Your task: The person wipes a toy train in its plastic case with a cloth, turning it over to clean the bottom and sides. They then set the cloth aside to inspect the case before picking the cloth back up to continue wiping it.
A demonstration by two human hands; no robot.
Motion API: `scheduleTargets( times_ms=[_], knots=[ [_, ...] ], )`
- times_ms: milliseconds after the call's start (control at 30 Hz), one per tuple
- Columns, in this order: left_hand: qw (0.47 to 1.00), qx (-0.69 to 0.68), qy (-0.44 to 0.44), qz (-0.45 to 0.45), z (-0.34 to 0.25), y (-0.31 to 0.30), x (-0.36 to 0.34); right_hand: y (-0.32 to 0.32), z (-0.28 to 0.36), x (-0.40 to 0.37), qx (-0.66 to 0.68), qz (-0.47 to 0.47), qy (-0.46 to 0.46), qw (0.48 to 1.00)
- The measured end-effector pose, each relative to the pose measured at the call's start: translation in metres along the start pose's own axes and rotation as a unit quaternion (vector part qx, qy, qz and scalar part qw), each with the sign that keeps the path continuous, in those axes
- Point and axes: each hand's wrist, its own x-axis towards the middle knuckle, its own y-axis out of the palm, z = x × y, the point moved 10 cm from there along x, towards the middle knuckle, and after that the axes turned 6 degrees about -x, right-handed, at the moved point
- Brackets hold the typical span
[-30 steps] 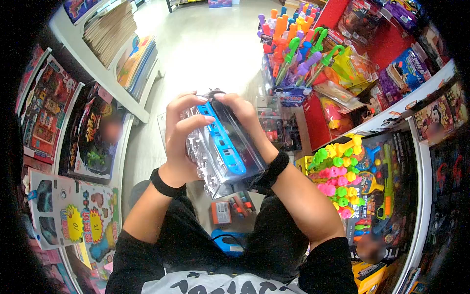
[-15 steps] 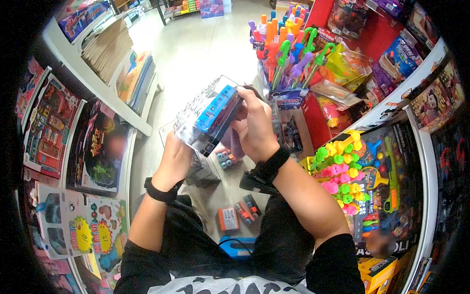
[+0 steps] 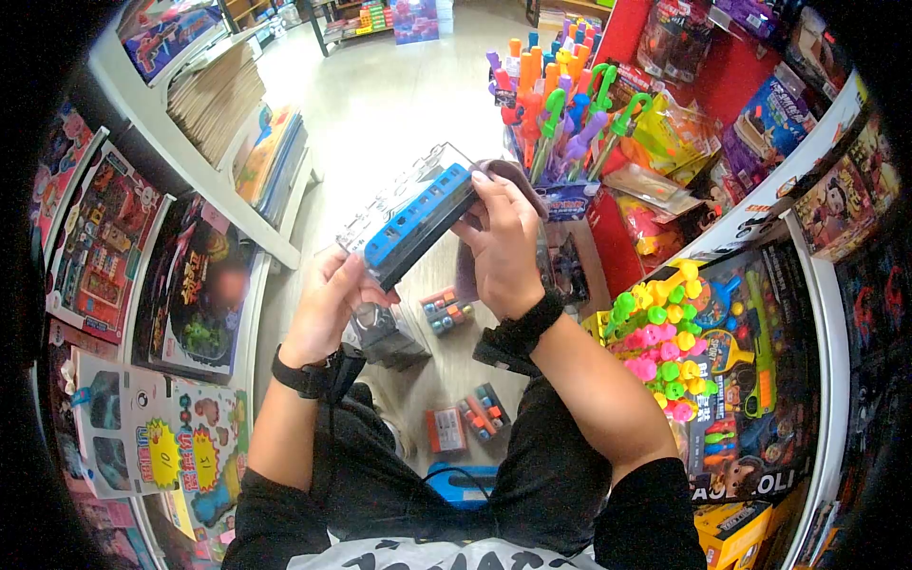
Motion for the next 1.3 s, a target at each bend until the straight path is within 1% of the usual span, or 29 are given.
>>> scheduleTargets(
  times_ms=[67,200,267,300,367,433,500,633,700,933,1000,1133,1233,1300],
  knots=[
    [0.998,-0.058,0.006,-0.035,0.001,-0.008,0.000,-0.001,-0.004,0.000,0.031,-0.001,0.023,0.999],
    [0.997,-0.058,0.002,-0.043,0.000,-0.019,0.001,-0.004,-0.009,0.002,0.017,0.007,0.036,0.999],
    [0.991,-0.093,-0.011,-0.099,0.004,-0.041,0.001,-0.007,-0.007,0.005,-0.005,0.003,0.017,1.000],
    [0.991,-0.093,-0.011,-0.099,0.003,-0.042,0.001,-0.008,-0.006,0.005,-0.005,0.003,0.018,1.000],
    [0.986,-0.087,-0.013,-0.141,-0.002,-0.051,-0.001,-0.010,-0.007,0.005,0.023,-0.009,0.037,0.999],
    [0.987,-0.083,-0.014,-0.140,-0.001,-0.052,-0.001,-0.010,-0.006,0.004,0.015,-0.011,0.040,0.999],
    [0.978,-0.103,0.000,-0.181,-0.005,-0.057,-0.004,-0.009,-0.006,0.002,0.009,-0.011,0.041,0.999],
    [0.979,-0.077,-0.013,-0.187,-0.003,-0.058,-0.004,-0.006,-0.006,0.002,-0.011,-0.009,0.038,0.999],
    [0.977,-0.008,0.009,-0.213,-0.007,-0.060,-0.005,-0.004,-0.006,0.001,-0.011,-0.006,0.041,0.999],
    [0.977,-0.008,0.017,-0.214,-0.010,-0.057,-0.005,-0.008,-0.008,0.004,-0.027,-0.012,0.059,0.998],
    [0.978,-0.003,0.063,-0.199,-0.018,-0.053,-0.003,-0.009,-0.010,0.005,-0.039,-0.011,0.061,0.997],
    [0.976,-0.004,0.094,-0.195,-0.021,-0.051,-0.001,-0.009,-0.013,0.006,-0.043,0.000,0.062,0.997],
    [0.971,-0.024,0.116,-0.209,-0.026,-0.049,-0.003,-0.008,-0.015,0.004,-0.043,0.001,0.066,0.997],
    [0.961,0.020,0.160,-0.226,-0.036,-0.050,-0.007,-0.003,-0.015,0.003,-0.046,0.004,0.064,0.997]
  ],
)
